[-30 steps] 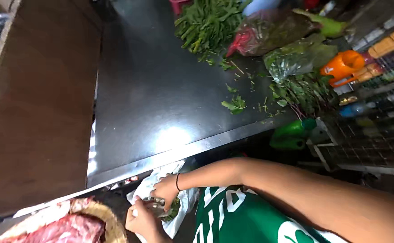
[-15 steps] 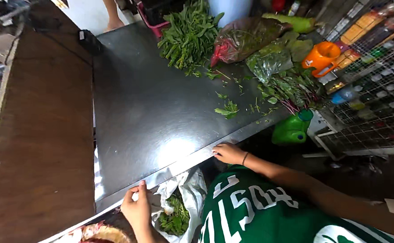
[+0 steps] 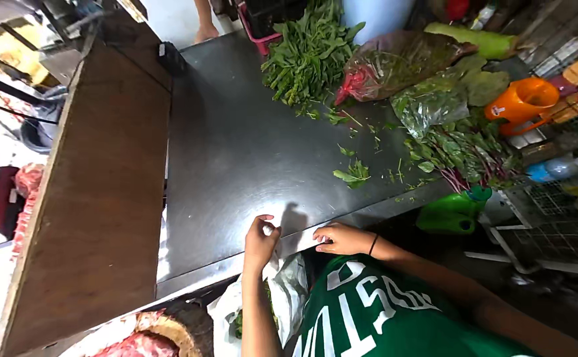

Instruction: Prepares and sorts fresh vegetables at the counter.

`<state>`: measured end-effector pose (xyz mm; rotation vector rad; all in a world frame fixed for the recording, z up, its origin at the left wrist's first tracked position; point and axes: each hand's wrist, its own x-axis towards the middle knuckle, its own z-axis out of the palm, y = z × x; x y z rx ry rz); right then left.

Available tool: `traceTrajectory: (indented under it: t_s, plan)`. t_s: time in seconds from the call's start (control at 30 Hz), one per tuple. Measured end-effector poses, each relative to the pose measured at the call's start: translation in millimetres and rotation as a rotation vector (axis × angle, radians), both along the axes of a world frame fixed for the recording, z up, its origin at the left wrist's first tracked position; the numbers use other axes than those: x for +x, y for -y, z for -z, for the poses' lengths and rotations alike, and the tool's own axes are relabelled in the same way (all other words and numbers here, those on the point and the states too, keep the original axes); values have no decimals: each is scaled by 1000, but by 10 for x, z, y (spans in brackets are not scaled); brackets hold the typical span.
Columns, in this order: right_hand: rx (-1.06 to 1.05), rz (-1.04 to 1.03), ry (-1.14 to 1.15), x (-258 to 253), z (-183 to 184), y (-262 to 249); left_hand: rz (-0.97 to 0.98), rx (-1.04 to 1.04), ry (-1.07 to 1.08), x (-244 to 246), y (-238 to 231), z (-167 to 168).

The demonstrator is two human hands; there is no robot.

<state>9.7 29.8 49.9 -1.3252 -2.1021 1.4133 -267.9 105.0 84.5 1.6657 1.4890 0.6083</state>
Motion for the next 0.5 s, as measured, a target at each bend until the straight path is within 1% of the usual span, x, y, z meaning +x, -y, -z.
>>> traceTrajectory:
  t_s: [0.1, 0.17, 0.23, 0.37, 0.5]
  plan:
    - [-44, 46, 98, 349, 143, -56, 24, 12, -379, -30, -341, 135]
    - [-72, 148, 138, 619, 251, -37, 54, 2, -508, 41, -451, 207]
    - [-80, 299, 163, 907, 334, -17, 75, 27, -506, 222, -513, 355]
    - [-24, 580, 180, 1503, 563, 23, 129, 84, -339, 785, -674, 675]
    - [59, 730, 271, 2022, 782, 105, 201, 108, -279, 1274, -1143, 882]
